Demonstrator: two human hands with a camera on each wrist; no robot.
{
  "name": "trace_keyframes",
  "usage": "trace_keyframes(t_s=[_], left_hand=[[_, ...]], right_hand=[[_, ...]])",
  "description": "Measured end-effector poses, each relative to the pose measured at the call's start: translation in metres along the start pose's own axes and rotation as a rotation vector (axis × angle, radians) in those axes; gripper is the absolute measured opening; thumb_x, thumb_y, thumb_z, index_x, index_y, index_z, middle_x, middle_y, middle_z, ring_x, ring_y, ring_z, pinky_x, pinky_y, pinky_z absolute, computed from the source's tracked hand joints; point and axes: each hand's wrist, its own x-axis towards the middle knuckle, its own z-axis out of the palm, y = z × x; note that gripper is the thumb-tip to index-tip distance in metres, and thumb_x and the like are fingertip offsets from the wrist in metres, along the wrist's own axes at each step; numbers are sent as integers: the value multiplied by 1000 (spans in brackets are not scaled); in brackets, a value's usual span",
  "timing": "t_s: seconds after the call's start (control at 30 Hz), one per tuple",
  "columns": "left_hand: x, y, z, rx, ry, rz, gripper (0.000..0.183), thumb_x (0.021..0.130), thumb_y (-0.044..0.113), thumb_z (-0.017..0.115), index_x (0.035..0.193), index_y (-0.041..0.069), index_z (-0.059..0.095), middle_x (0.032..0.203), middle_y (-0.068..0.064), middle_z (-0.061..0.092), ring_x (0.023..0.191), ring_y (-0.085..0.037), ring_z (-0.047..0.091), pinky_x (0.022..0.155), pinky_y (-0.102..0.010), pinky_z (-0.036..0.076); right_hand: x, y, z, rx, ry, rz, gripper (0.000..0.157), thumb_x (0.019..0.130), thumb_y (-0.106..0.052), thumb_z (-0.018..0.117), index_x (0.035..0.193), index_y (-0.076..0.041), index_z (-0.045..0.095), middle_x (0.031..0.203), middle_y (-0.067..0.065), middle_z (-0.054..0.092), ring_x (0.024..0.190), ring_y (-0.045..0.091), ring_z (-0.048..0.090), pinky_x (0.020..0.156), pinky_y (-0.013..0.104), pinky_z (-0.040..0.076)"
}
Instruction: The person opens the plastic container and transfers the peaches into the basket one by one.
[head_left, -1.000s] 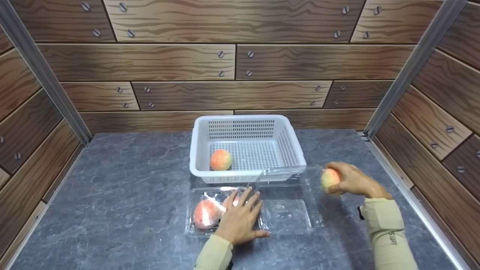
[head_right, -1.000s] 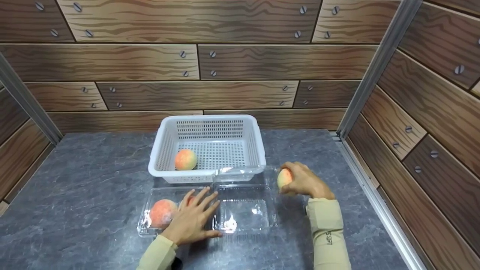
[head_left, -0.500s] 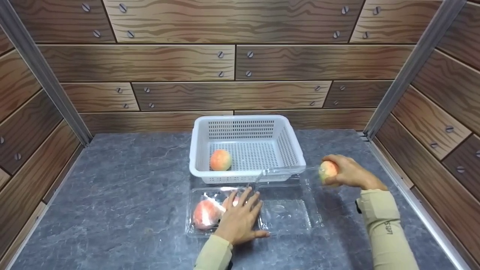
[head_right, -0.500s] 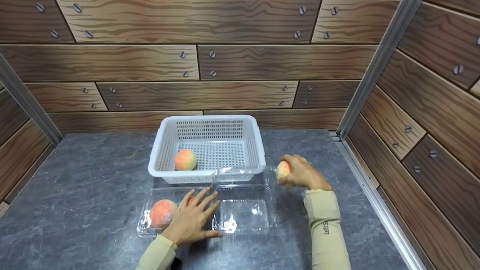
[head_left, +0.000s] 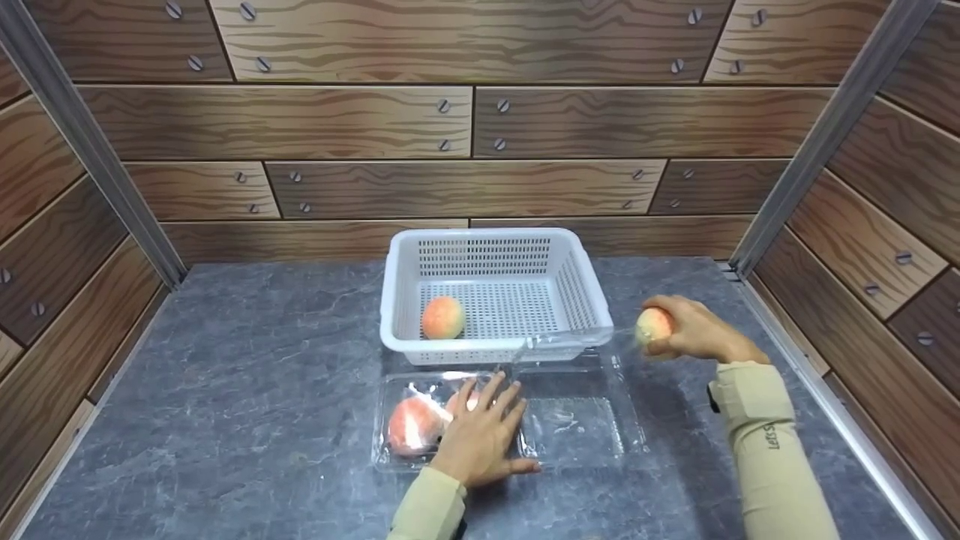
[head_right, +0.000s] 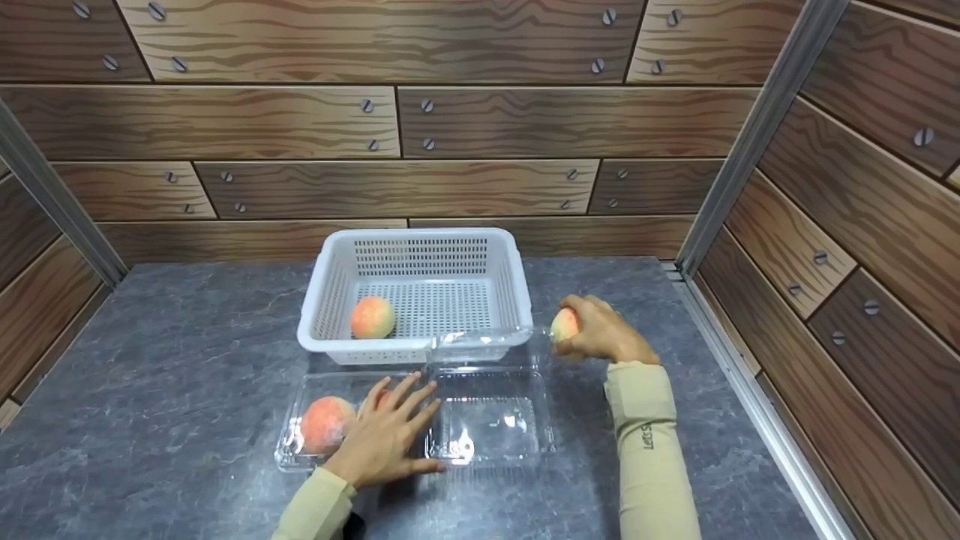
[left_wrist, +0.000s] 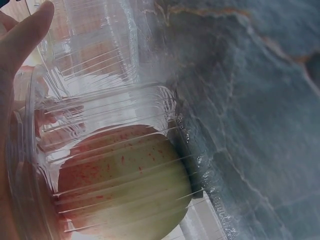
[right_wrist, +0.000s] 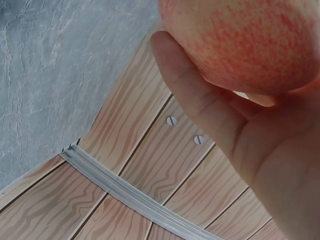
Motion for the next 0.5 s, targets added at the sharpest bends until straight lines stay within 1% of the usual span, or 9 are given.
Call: trace_keyframes(t_s=[0.17, 0.33, 0.43, 0.5], left_hand=[[0, 0, 1, 1, 4, -2, 90, 73, 80, 33, 137, 18, 43, 147, -4, 28, 136, -27, 15, 106, -54, 13], [1, 0, 0, -9, -9, -7, 90, 73, 80, 34, 137, 18, 42, 147, -4, 26, 136, -27, 15, 106, -54, 11], [1, 1, 0, -7, -7, -8, 90, 73, 80, 34, 137, 18, 43, 147, -4, 26, 136, -27, 15, 106, -54, 11], [1, 1, 0, -4, -6, -9, 90, 73, 80, 33, 137, 18, 43, 147, -4, 26, 136, -27, 15, 106, -53, 11]], right_hand=[[3, 2, -3, -2, -23, 26, 61, 65, -19, 78, 116, 2, 53, 104, 20, 56, 89, 31, 53, 71, 44, 46], [6, 1, -7, 11, -28, 26, 61, 65, -15, 78, 116, 4, 51, 103, 21, 56, 88, 32, 53, 71, 46, 47], [10, -1, -9, -6, -23, 10, 60, 65, -12, 78, 116, 5, 51, 103, 22, 57, 89, 34, 54, 73, 48, 46], [13, -3, -10, -16, -16, 1, 60, 65, -11, 77, 116, 5, 52, 102, 22, 57, 89, 34, 54, 73, 48, 46]])
